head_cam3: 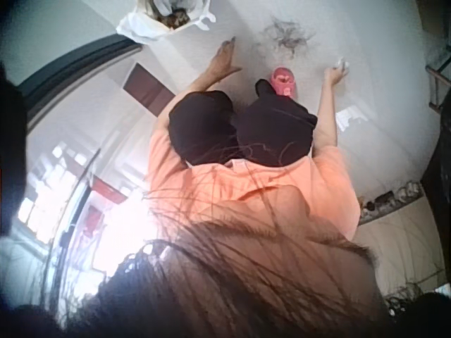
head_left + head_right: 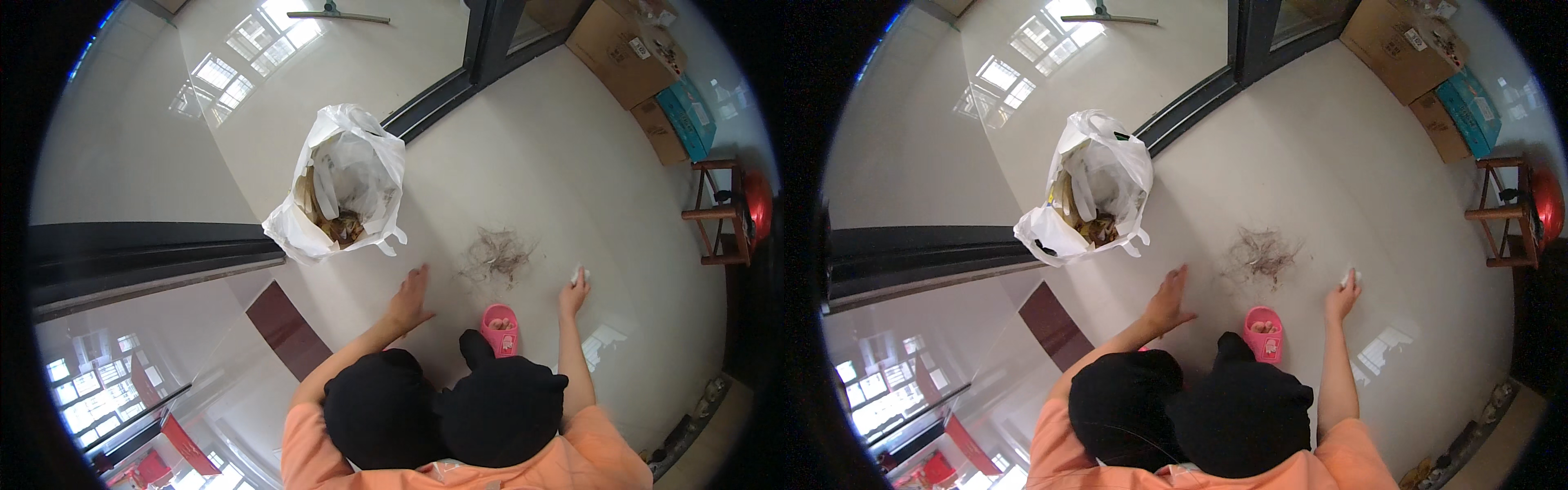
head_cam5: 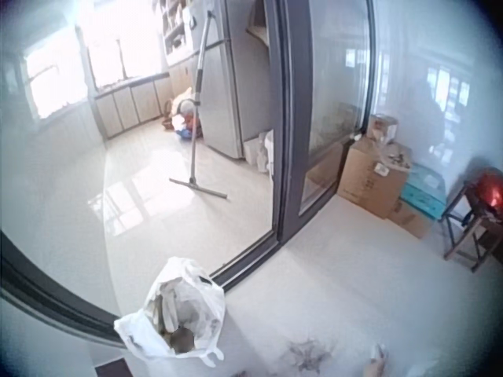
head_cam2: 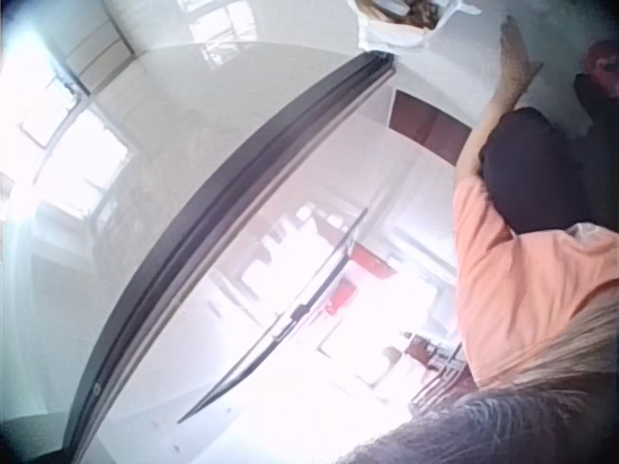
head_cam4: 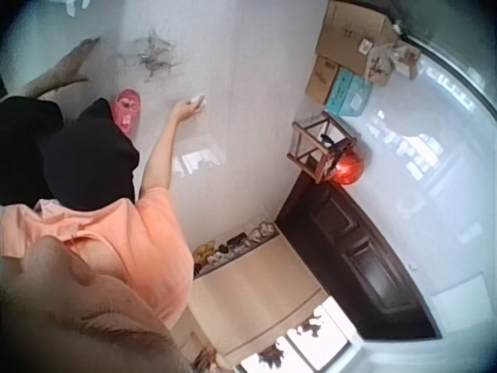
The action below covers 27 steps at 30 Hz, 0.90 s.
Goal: The person sweeps the floor with a broom in a home setting, moving from the dining area to the kitchen and back. They gather debris into a pile and then pick it up by hand, placing it into a white plastic bag.
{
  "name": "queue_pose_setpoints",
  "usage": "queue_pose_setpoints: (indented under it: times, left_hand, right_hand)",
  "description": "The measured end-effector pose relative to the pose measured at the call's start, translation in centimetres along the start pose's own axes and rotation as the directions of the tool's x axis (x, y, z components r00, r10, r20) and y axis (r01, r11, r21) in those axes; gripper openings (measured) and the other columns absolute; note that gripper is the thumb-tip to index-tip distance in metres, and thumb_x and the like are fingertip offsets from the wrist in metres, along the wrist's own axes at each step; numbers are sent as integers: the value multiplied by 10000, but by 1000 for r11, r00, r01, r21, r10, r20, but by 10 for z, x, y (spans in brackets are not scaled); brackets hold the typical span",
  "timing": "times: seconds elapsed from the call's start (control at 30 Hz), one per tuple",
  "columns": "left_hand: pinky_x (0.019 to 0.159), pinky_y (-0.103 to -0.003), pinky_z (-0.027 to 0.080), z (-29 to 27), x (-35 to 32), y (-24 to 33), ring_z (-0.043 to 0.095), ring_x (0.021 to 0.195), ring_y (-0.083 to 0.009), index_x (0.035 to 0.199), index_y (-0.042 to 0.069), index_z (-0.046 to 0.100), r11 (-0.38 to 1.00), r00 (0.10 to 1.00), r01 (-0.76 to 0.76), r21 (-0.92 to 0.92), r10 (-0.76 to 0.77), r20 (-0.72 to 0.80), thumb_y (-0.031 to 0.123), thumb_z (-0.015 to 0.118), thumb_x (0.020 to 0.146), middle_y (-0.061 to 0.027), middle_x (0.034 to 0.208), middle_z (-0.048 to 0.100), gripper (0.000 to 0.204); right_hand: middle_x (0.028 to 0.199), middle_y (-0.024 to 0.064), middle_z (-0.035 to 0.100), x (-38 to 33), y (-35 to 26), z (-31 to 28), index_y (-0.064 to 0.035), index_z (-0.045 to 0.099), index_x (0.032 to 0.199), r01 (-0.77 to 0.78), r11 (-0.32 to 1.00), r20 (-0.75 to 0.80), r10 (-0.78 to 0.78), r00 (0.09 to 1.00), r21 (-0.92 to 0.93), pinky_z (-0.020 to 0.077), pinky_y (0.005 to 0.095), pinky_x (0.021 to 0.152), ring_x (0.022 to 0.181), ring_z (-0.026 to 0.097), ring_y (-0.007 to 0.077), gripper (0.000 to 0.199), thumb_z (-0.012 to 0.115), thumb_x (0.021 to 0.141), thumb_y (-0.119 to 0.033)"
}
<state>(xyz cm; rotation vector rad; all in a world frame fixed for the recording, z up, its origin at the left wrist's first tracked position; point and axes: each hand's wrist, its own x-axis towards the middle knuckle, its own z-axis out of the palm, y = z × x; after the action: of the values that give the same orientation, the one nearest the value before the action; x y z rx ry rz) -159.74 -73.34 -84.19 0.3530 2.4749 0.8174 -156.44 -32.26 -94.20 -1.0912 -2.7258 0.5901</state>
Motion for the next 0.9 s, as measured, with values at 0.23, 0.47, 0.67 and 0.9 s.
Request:
queue_pose_setpoints:
  times: [0.23,0.47,0.67,0.9]
  left_hand:
    - [817,-410,458,22,103,52,459,1050,-372,1361,57,200,998,999,-50,-23,50,-12,138,780,572,-190,1185,378,983]
    - [709,-408,475,40,145,66,555,867,-361,1172,74,453,962,973,-221,-157,207,-105,30,678,630,-160,1000,501,588]
    - [646,-362,480,-21,128,89,617,730,-313,948,-4,583,903,932,-274,-331,165,-322,-38,591,672,-142,783,632,279]
    - [612,-258,496,-194,31,124,607,668,-113,987,-33,603,874,804,-355,-331,104,-586,-46,590,736,-108,750,627,251]
  right_hand:
    - [999,120,469,-36,-110,3,-122,494,1253,171,922,368,-302,879,347,424,323,799,891,514,249,455,452,818,7]
    - [981,84,465,-52,-152,4,-14,538,1155,123,796,514,-492,702,593,412,258,800,890,496,181,359,434,813,19]
    - [949,84,478,-26,-234,-73,-18,576,1091,207,694,479,-651,588,689,423,269,769,861,506,180,319,441,804,17]
    - [908,65,488,-16,-370,-179,-27,593,1065,417,430,310,-894,325,801,419,259,717,798,501,148,323,450,780,29]
